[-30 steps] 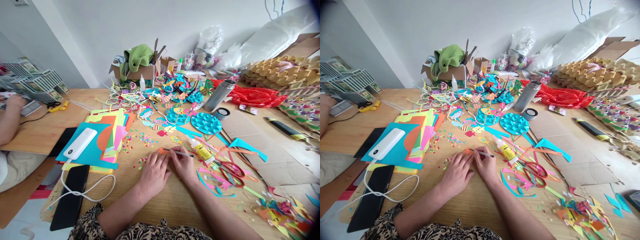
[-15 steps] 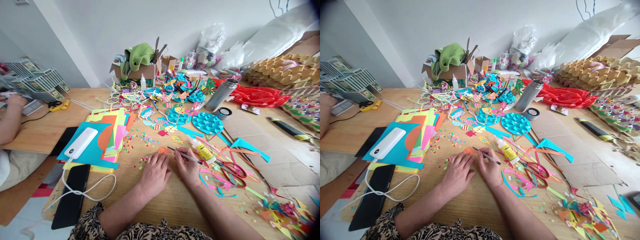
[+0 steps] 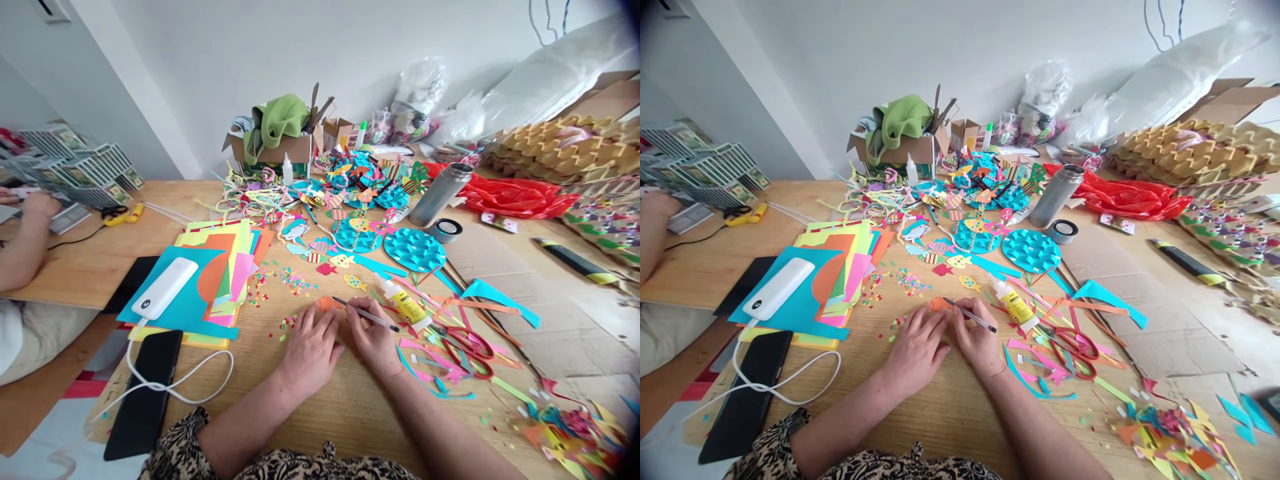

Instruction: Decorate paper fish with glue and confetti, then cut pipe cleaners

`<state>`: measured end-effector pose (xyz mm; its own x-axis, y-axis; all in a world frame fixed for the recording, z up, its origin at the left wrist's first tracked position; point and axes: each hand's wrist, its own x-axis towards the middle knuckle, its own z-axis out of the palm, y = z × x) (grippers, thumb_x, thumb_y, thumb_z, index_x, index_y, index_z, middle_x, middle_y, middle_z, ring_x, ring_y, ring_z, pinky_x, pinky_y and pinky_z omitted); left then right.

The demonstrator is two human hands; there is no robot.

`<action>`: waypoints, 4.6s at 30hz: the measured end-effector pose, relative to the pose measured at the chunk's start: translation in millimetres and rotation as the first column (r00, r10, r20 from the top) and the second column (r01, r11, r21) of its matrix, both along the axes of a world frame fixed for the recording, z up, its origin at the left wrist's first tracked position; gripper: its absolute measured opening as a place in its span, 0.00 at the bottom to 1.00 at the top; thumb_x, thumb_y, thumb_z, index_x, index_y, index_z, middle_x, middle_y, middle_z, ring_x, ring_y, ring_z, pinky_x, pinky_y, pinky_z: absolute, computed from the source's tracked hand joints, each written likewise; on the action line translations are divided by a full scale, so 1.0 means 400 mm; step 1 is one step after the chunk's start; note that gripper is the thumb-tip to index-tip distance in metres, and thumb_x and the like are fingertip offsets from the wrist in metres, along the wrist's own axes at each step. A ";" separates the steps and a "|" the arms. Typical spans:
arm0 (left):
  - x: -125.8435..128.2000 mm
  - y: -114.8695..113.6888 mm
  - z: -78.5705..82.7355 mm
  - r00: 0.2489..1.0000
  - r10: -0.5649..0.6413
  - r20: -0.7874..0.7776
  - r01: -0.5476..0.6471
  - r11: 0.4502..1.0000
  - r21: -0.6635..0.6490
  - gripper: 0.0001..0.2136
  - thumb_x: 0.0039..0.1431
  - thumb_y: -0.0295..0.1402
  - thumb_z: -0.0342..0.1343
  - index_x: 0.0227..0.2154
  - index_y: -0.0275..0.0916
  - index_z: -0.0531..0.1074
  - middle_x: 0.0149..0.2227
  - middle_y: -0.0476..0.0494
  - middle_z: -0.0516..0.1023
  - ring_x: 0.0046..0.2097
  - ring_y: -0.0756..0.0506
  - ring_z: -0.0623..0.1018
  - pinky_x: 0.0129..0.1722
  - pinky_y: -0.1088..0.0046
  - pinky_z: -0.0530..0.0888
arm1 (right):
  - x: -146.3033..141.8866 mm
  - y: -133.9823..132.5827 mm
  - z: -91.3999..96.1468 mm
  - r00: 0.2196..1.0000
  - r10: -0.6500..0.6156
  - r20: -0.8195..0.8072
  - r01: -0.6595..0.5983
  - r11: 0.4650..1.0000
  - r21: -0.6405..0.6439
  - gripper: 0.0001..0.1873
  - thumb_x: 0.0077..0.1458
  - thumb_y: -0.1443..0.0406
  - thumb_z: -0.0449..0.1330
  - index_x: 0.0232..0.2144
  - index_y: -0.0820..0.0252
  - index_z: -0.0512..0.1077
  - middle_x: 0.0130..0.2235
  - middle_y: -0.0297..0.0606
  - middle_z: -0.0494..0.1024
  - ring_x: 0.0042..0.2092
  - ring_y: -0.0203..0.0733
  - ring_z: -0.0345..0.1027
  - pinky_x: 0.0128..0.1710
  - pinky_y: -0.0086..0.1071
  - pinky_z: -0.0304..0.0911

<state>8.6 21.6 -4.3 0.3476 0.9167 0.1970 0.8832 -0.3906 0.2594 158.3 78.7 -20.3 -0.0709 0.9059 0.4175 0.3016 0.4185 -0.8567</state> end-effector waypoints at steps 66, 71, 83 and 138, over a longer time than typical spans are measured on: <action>-0.133 0.075 0.026 0.562 0.307 0.768 -0.589 0.801 0.110 0.13 0.65 0.41 0.48 0.33 0.39 0.74 0.34 0.42 0.80 0.36 0.45 0.78 0.36 0.71 0.74 | 0.171 -0.117 0.058 0.597 -0.036 0.801 -0.222 0.952 0.209 0.21 0.60 0.74 0.50 0.54 0.58 0.69 0.48 0.46 0.75 0.51 0.52 0.64 0.50 0.47 0.62; -0.129 0.072 0.033 0.591 0.294 0.751 -0.581 0.801 0.144 0.13 0.66 0.40 0.48 0.34 0.40 0.74 0.33 0.43 0.79 0.34 0.46 0.77 0.34 0.72 0.73 | 0.205 -0.033 0.085 0.608 -0.256 0.752 -0.008 0.944 0.329 0.20 0.60 0.69 0.52 0.54 0.59 0.67 0.47 0.49 0.74 0.49 0.55 0.64 0.45 0.48 0.64; -0.127 0.064 0.034 0.739 0.197 0.645 -0.475 0.831 0.290 0.08 0.66 0.31 0.48 0.35 0.39 0.72 0.31 0.46 0.77 0.34 0.47 0.75 0.36 0.70 0.69 | 0.221 0.051 0.039 0.357 -0.313 0.880 0.186 0.947 0.261 0.20 0.60 0.65 0.52 0.54 0.64 0.65 0.44 0.52 0.75 0.44 0.57 0.66 0.41 0.46 0.63; 0.152 0.019 0.045 0.917 -0.397 -0.028 0.397 0.917 0.019 0.18 0.65 0.37 0.52 0.54 0.34 0.65 0.47 0.39 0.73 0.49 0.41 0.72 0.47 0.64 0.70 | 0.197 -0.060 0.118 0.755 -0.344 -0.558 -0.087 0.792 -0.605 0.26 0.47 0.53 0.66 0.49 0.48 0.72 0.45 0.38 0.79 0.43 0.53 0.75 0.35 0.38 0.70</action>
<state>69.3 29.2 13.6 0.6868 0.6975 0.2043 0.6600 -0.7162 0.2268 237.2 54.6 27.1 0.1391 0.9525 -0.2709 -0.3653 -0.2050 -0.9081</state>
